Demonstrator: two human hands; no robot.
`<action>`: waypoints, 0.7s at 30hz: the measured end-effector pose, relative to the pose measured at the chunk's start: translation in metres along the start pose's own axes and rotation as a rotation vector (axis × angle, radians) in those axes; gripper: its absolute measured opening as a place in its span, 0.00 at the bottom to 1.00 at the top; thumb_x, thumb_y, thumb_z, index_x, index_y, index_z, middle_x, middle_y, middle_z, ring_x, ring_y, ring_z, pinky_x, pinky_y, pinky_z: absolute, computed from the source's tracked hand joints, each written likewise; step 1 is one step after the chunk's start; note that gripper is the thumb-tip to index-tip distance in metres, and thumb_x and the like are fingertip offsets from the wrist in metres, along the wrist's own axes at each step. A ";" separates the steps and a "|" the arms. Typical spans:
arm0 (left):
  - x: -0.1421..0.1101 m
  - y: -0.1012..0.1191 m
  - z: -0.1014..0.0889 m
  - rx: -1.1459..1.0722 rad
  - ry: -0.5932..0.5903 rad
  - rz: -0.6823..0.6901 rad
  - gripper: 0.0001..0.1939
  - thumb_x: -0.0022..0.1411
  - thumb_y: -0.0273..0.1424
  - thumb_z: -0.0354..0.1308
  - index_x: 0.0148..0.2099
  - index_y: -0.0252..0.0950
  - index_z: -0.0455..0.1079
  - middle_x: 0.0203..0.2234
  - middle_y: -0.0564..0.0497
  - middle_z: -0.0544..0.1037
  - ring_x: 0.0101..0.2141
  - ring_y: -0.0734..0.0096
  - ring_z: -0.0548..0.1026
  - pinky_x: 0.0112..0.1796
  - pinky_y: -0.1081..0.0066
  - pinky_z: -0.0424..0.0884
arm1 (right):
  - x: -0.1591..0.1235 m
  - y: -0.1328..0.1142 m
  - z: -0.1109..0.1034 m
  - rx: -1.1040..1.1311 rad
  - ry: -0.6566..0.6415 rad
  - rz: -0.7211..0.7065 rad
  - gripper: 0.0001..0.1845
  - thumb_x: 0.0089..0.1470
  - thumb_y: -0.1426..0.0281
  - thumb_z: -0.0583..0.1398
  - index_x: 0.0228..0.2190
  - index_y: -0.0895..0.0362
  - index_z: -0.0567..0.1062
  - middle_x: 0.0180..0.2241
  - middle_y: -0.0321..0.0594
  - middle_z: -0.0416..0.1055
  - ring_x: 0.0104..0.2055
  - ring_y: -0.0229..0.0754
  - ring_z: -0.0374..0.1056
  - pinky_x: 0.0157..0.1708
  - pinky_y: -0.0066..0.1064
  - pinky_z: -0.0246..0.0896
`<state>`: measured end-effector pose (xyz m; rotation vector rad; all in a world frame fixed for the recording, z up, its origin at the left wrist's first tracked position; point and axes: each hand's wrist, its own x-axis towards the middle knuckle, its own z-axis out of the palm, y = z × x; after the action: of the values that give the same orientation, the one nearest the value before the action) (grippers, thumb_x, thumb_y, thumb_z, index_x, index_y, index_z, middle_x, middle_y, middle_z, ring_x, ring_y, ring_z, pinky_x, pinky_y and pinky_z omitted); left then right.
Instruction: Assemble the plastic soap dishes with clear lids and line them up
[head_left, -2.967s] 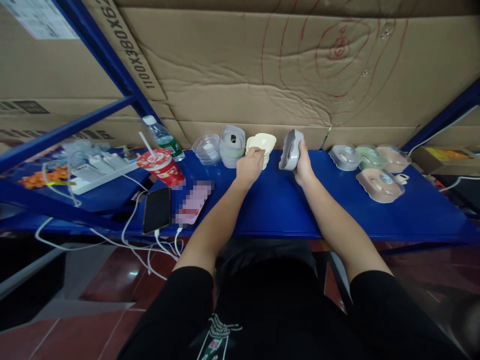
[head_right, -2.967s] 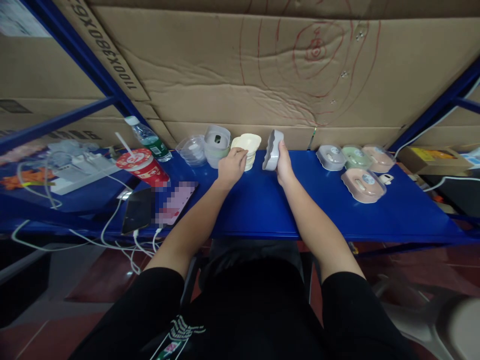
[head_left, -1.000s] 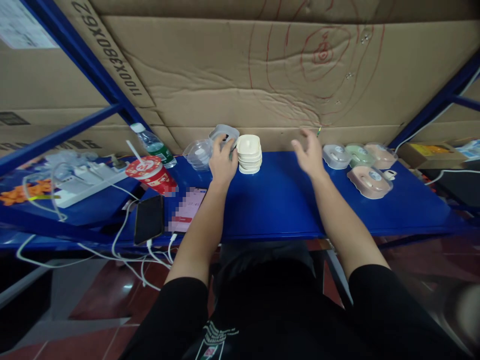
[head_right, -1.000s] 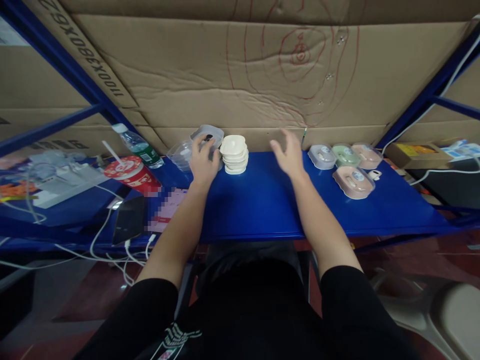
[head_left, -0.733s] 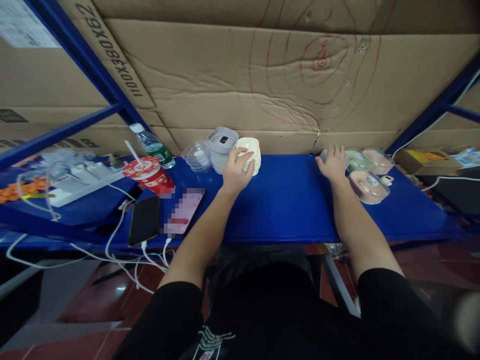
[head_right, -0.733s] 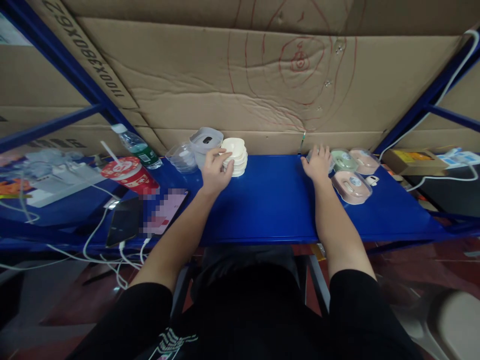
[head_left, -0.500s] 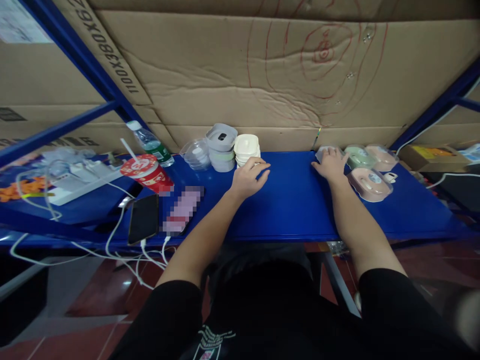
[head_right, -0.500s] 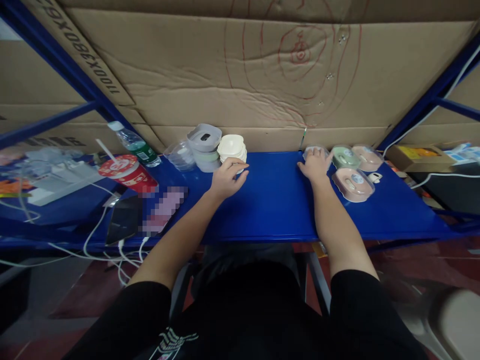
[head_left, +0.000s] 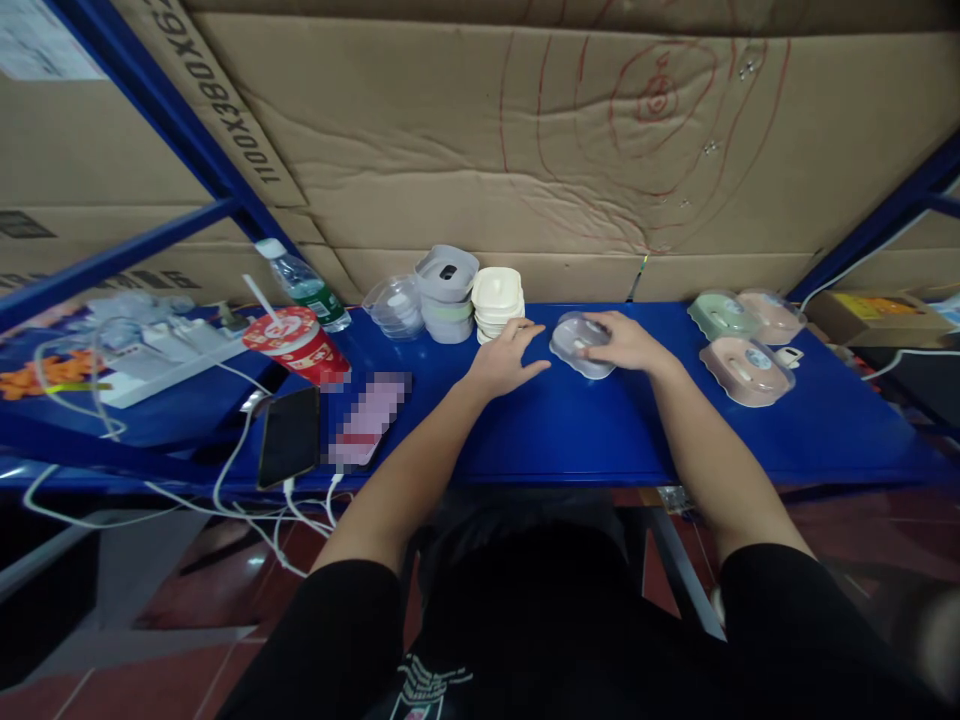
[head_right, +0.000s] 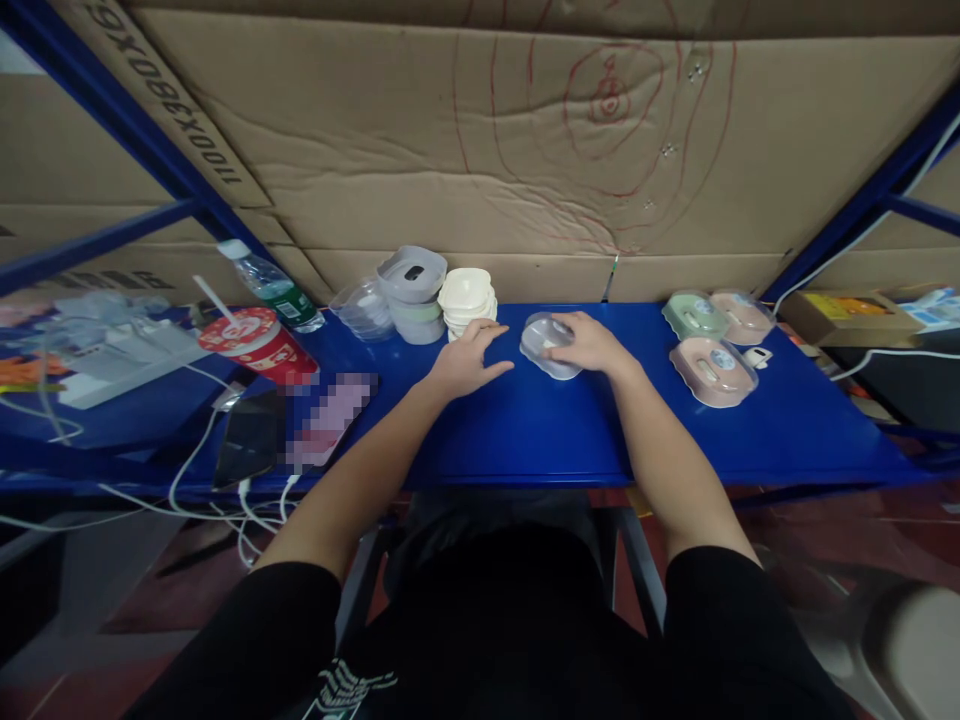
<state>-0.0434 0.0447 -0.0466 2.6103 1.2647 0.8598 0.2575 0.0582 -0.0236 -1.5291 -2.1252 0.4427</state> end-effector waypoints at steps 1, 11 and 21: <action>0.000 -0.001 0.002 -0.003 -0.043 0.000 0.38 0.68 0.48 0.69 0.74 0.40 0.66 0.69 0.37 0.70 0.61 0.47 0.78 0.56 0.54 0.80 | 0.000 -0.006 0.002 0.079 -0.021 -0.016 0.45 0.47 0.49 0.74 0.63 0.51 0.78 0.64 0.51 0.76 0.64 0.65 0.73 0.67 0.58 0.66; 0.001 0.000 -0.002 -0.053 -0.319 0.062 0.35 0.57 0.55 0.75 0.60 0.44 0.77 0.68 0.43 0.74 0.63 0.47 0.77 0.61 0.54 0.75 | 0.015 0.005 0.018 0.332 0.251 0.389 0.23 0.66 0.51 0.56 0.42 0.54 0.81 0.33 0.45 0.83 0.29 0.50 0.78 0.36 0.42 0.76; -0.001 0.000 -0.003 -0.111 -0.326 0.125 0.52 0.49 0.52 0.80 0.72 0.45 0.68 0.68 0.41 0.75 0.64 0.44 0.77 0.60 0.52 0.76 | 0.023 0.010 0.019 0.340 -0.090 0.321 0.43 0.61 0.32 0.58 0.53 0.56 0.79 0.28 0.42 0.81 0.18 0.41 0.65 0.21 0.35 0.65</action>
<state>-0.0457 0.0434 -0.0449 2.6235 0.9503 0.4754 0.2491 0.0838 -0.0399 -1.6700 -1.7515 0.9477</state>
